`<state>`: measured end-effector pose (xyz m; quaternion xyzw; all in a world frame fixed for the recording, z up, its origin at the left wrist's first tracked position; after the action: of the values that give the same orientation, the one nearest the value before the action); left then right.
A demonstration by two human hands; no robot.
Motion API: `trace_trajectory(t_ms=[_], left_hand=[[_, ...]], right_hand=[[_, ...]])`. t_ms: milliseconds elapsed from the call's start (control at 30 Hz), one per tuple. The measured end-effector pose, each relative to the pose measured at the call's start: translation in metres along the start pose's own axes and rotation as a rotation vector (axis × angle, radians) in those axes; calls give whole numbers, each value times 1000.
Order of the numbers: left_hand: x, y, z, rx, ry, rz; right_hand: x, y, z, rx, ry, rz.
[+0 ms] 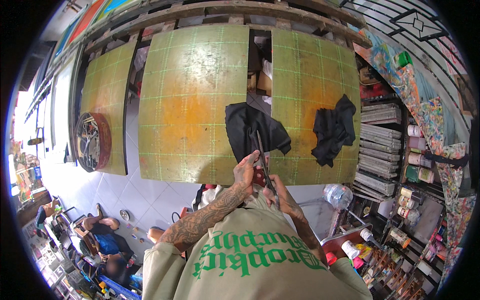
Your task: The person uses shears to cut a large piece of black fabric on a green cutting table. They repeatedly fold and trim the material, separating it into smaller sections. The person occasionally pauses to adjust the fabric or move cut pieces aside.
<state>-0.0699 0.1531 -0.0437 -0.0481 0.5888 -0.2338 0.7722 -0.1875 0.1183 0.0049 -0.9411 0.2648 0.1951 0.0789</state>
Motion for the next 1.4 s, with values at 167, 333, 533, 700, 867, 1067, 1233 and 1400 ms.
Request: trace_trajectory(t_ms=[167,333,533,700,867,1067,1233,1400], left_hand=[[-4,-2,3,-33,20,3],[-4,-1,4,-37,32,2],[-2,-2,3,-6,28,-24],[-3,-4,5,39,24,-49],[1,-1,1,45,28,-43],[0,0,1,4,46,-39],[-7,-5,6,16,58,-55],[-3,-14,0,8,98,-256]], right_hand=[[8,0,11,-18,29,55],[9,0,6,-33,37,99],[6,-2,-1,52,-23,124],[5,-1,8,59,-106,101],[11,2,22,59,-152,68],[15,1,9,74,-165,92],[15,1,-17,114,-65,157],[10,7,-37,62,7,150]])
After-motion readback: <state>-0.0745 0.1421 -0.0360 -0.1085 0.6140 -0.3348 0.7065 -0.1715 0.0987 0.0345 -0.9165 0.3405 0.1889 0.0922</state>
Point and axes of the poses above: each hand's wrist, its own x-axis towards the middle knuckle, its own y-axis out of the back of the hand, z = x × y, the point moved 8 cm from there along x, towards the middle knuckle, and after that the axes turned 4 degrees about -x, right-handed, at the moved point
